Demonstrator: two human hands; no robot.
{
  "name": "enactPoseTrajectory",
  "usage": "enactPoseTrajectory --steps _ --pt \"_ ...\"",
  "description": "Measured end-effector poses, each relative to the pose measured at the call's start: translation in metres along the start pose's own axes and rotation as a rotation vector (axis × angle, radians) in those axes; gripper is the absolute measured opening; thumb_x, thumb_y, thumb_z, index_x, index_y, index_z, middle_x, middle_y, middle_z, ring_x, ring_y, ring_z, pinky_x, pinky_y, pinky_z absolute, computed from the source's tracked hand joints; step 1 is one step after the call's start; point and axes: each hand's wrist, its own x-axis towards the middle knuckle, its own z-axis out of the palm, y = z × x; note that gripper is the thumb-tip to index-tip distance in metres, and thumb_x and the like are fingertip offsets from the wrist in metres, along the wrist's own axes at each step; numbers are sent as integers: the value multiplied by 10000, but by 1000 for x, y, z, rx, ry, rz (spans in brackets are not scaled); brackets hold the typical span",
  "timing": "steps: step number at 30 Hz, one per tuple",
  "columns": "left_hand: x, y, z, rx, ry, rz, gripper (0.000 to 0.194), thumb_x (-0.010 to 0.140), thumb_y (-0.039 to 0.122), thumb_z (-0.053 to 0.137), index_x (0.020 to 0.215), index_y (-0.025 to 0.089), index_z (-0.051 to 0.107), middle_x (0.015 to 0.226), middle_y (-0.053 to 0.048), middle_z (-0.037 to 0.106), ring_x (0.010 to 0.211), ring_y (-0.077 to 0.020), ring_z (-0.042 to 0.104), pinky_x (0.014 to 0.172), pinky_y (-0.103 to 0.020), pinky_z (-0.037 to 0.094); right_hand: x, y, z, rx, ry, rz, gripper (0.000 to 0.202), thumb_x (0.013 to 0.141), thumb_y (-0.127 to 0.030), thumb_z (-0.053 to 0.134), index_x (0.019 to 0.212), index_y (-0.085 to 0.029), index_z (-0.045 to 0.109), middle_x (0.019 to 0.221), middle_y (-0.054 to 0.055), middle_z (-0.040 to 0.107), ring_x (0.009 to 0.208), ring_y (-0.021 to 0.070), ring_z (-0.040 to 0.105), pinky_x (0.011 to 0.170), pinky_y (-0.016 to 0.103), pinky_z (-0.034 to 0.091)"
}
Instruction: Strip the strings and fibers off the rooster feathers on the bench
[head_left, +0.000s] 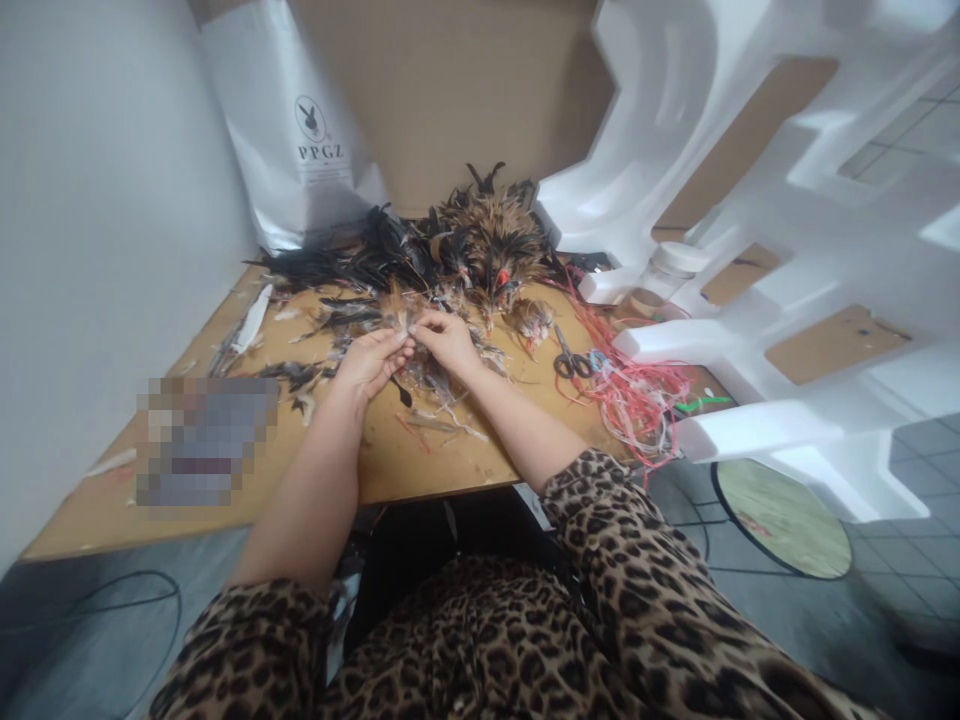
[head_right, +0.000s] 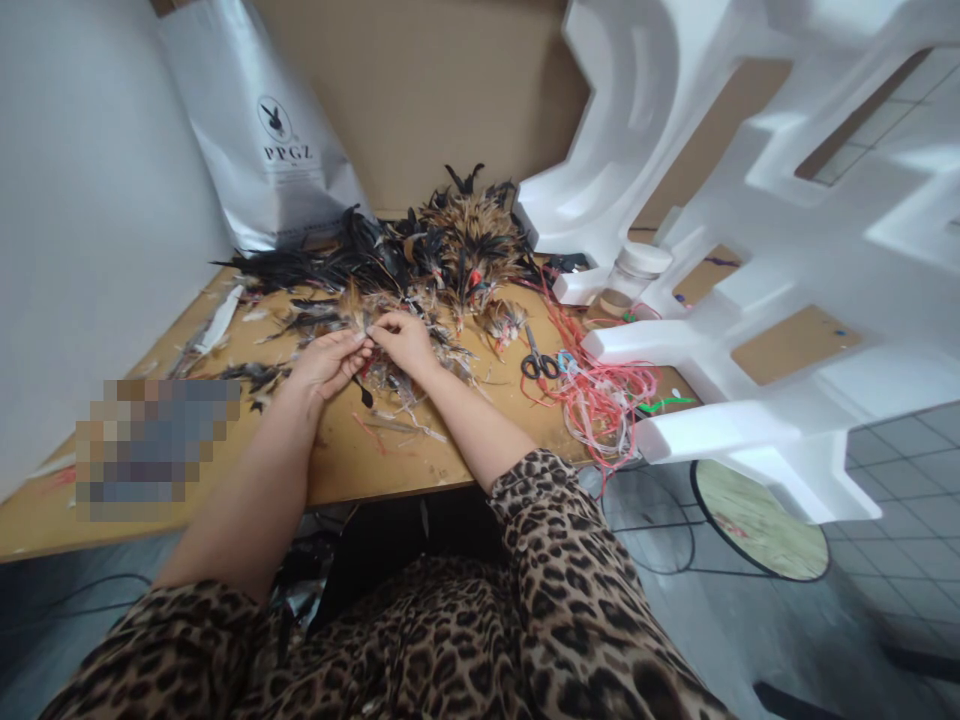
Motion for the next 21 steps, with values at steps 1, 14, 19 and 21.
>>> enactPoseTrajectory --steps 1,14,19,21 --pt "-1 0 1 18 6 5 132 654 136 731 732 75 644 638 -47 661 514 -50 589 474 -111 453 0 0 0 -7 0 -3 175 713 -320 598 643 -162 624 648 -20 588 647 100 506 673 227 406" --pt "5 -6 -2 307 47 173 126 639 213 727 660 102 673 596 -51 655 456 -60 545 444 -152 410 0 5 1 135 7 78 215 686 -351 639 623 -149 601 577 -41 536 573 74 446 607 206 370" --pt "5 -7 -3 381 44 212 127 647 227 722 649 106 682 584 -57 652 439 -71 533 434 -172 407 -1 4 3 146 7 93 214 678 -349 648 615 -149 606 578 -39 549 567 73 463 609 207 380" --pt "4 -6 -3 371 53 244 143 648 247 721 649 110 681 580 -51 647 436 -65 524 429 -167 399 -1 4 4 162 2 98 219 684 -365 647 650 -150 628 620 -27 589 600 80 498 641 211 403"
